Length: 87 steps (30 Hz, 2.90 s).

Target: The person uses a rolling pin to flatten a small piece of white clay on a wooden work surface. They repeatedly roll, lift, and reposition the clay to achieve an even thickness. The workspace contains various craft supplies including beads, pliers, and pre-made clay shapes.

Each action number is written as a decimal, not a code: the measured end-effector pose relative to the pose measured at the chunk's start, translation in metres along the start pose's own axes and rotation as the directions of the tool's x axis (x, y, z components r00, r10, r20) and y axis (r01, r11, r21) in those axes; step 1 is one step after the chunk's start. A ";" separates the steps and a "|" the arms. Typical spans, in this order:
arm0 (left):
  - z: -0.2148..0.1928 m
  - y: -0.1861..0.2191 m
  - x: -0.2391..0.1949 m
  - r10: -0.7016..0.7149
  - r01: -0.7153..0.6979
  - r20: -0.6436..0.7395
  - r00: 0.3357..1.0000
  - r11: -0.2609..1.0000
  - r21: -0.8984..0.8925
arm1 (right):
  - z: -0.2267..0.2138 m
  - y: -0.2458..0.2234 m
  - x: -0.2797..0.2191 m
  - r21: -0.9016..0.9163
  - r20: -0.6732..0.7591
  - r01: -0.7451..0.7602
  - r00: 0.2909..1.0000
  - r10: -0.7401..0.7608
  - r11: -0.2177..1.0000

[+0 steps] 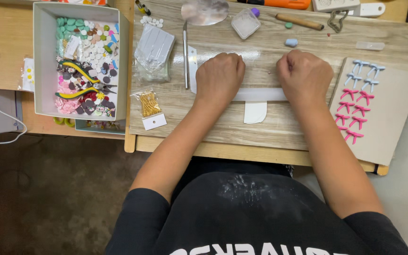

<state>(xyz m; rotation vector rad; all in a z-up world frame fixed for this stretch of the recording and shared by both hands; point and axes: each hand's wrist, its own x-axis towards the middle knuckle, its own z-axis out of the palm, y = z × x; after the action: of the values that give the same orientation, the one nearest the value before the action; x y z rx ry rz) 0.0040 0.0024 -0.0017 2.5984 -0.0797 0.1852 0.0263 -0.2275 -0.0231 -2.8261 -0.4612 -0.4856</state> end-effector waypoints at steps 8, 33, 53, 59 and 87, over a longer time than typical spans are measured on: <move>-0.022 0.021 -0.055 0.173 -0.182 -0.140 0.975 0.982 -0.050 | -0.027 -0.020 -0.047 0.145 0.003 -0.041 0.999 0.041 0.989; -0.008 0.010 -0.030 -0.001 -0.001 -0.029 1.000 0.998 -0.067 | -0.009 -0.004 -0.019 0.157 0.022 -0.066 0.998 0.063 0.985; -0.008 0.005 -0.008 -0.036 0.037 0.015 0.999 0.996 -0.086 | 0.003 -0.004 0.000 0.091 0.023 -0.075 0.997 0.073 0.993; -0.010 0.014 -0.043 0.104 -0.112 -0.215 0.971 0.993 -0.028 | -0.014 -0.013 -0.034 0.178 0.032 -0.090 0.996 0.085 0.980; -0.001 0.002 0.011 -0.033 0.034 -0.112 0.993 0.999 0.004 | -0.041 0.006 -0.046 0.224 0.134 0.242 0.952 -0.276 0.944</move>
<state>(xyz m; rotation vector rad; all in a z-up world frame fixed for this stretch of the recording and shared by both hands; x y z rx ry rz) 0.0149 0.0010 0.0018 2.5879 0.0047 0.3182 -0.0245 -0.2564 -0.0029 -2.6264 -0.8728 -0.2344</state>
